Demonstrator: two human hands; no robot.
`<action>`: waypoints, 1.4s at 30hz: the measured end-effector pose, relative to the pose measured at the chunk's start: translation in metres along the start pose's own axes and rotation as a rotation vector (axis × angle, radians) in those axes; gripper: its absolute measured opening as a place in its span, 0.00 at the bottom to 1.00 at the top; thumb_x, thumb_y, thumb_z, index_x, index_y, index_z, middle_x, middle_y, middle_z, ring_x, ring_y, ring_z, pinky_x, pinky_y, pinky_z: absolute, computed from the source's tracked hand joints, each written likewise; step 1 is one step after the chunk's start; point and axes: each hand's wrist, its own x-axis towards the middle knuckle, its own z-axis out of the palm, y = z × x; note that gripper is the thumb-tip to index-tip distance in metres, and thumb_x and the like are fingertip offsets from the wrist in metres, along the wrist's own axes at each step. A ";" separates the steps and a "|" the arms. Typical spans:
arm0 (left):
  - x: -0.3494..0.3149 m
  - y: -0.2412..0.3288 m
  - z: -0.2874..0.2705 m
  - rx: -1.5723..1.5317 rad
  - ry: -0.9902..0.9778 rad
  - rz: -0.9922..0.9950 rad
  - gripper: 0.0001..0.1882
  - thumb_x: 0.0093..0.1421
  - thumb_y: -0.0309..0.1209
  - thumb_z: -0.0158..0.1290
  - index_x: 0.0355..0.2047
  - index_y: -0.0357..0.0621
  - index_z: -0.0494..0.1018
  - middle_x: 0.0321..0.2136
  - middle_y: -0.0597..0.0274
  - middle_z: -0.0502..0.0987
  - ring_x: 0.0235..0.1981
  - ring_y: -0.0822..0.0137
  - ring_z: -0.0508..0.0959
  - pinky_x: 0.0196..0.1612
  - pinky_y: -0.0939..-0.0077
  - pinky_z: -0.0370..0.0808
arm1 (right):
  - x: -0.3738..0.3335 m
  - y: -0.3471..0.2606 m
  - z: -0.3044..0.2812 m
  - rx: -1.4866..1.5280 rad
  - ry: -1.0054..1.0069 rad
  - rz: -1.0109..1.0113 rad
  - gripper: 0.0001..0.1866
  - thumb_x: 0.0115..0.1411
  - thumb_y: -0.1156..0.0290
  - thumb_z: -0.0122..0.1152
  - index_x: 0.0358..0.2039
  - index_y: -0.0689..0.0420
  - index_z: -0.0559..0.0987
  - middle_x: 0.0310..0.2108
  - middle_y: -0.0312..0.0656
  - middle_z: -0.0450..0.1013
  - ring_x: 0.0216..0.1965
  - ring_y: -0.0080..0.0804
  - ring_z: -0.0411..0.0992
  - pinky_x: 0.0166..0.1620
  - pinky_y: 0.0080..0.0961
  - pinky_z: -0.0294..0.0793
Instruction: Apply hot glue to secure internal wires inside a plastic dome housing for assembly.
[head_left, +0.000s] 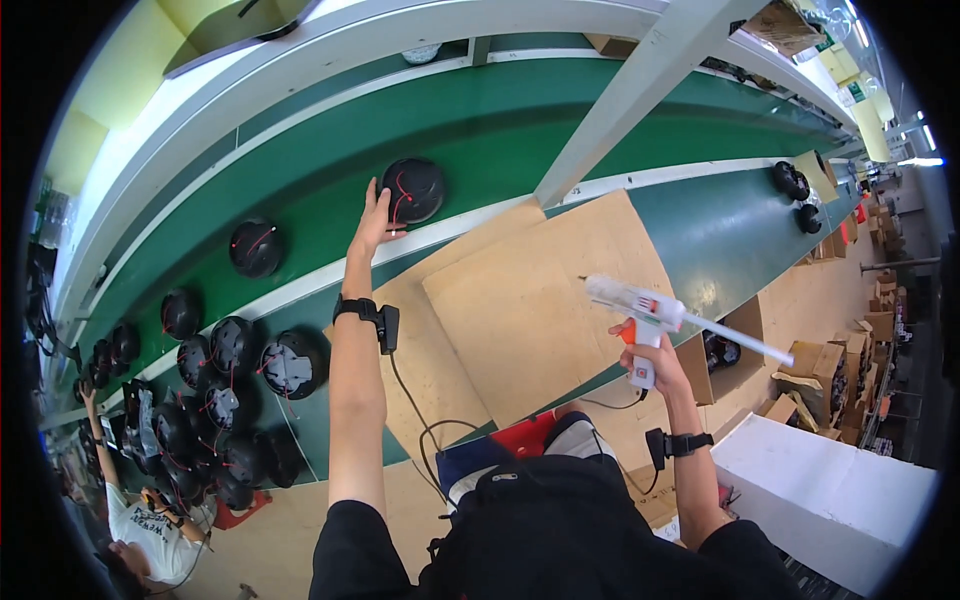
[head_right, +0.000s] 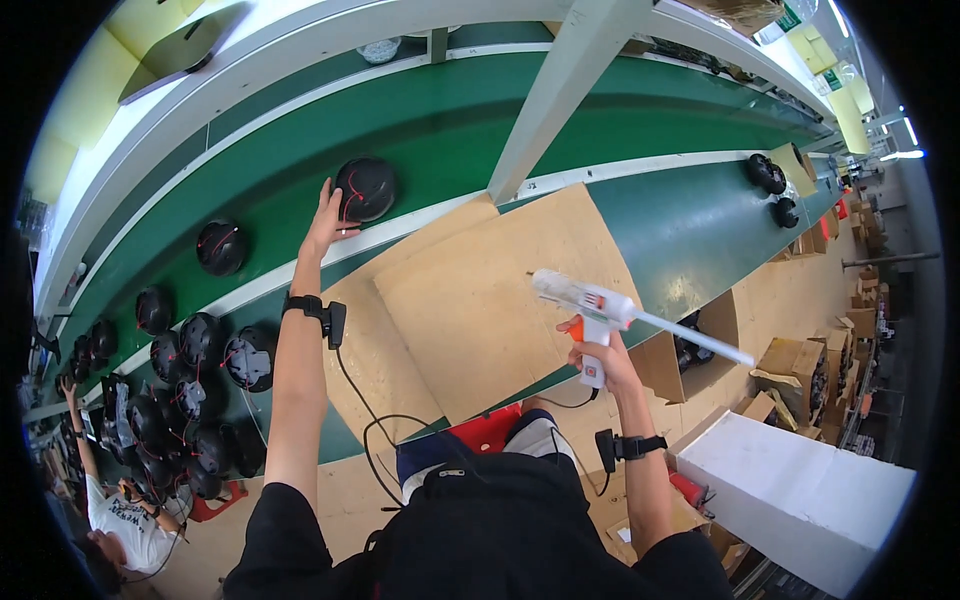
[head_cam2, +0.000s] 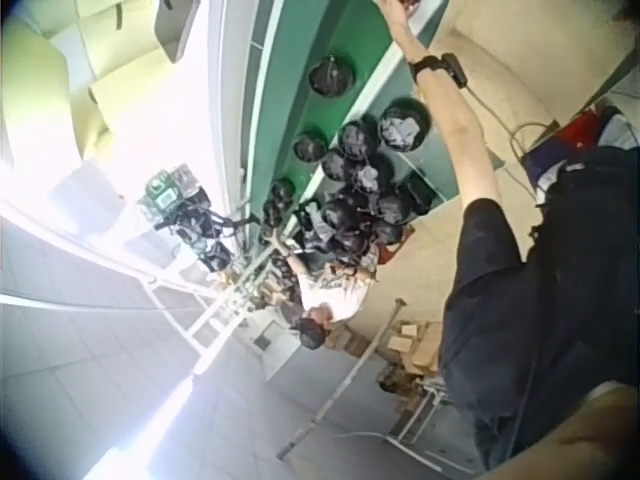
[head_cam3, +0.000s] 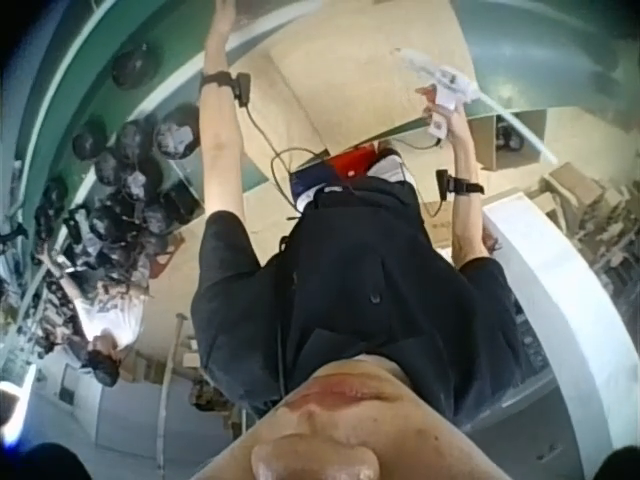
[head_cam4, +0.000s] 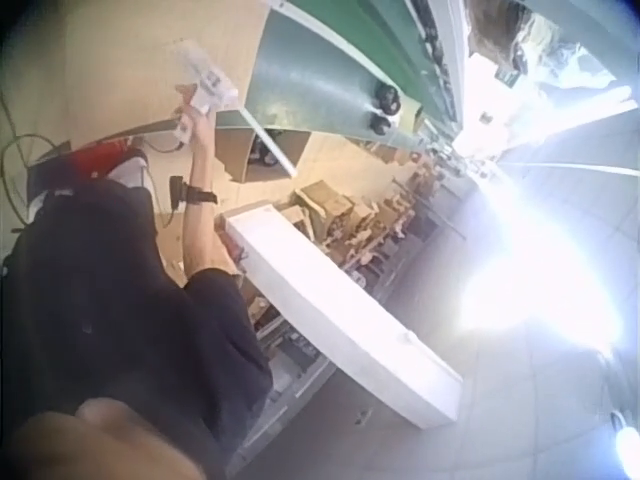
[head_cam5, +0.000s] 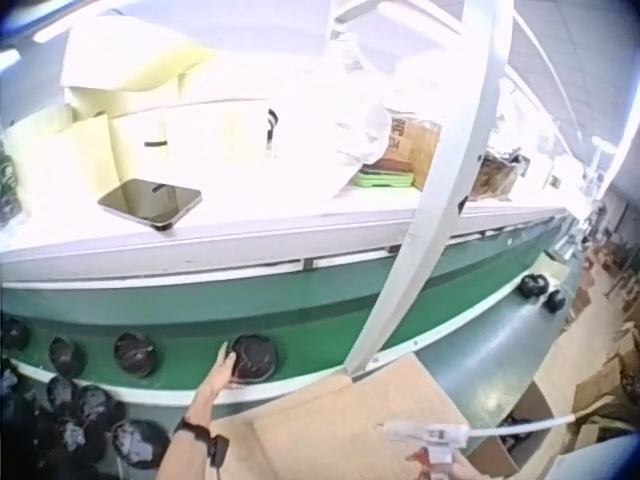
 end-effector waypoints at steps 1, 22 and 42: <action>0.002 -0.001 -0.007 -0.001 -0.022 0.002 0.36 0.73 0.51 0.39 0.75 0.67 0.37 0.65 0.44 0.64 0.46 0.48 0.82 0.45 0.54 0.83 | 0.003 0.006 0.001 0.005 -0.018 0.002 0.22 0.54 0.84 0.58 0.52 0.61 0.74 0.50 0.47 0.78 0.34 0.31 0.80 0.34 0.22 0.76; -0.260 -0.050 0.132 0.981 0.195 0.345 0.11 0.56 0.34 0.67 0.35 0.44 0.78 0.21 0.61 0.73 0.17 0.64 0.73 0.20 0.70 0.68 | 0.004 0.024 0.001 -0.035 -0.370 -0.015 0.19 0.60 0.71 0.62 0.51 0.65 0.77 0.53 0.55 0.74 0.54 0.42 0.74 0.54 0.37 0.76; -0.134 -0.045 0.096 0.293 -0.370 0.358 0.04 0.56 0.26 0.64 0.30 0.38 0.83 0.25 0.65 0.80 0.26 0.74 0.76 0.30 0.82 0.70 | 0.023 -0.037 0.112 -1.318 -0.370 -0.225 0.18 0.51 0.68 0.74 0.40 0.64 0.81 0.41 0.55 0.79 0.40 0.44 0.82 0.41 0.33 0.83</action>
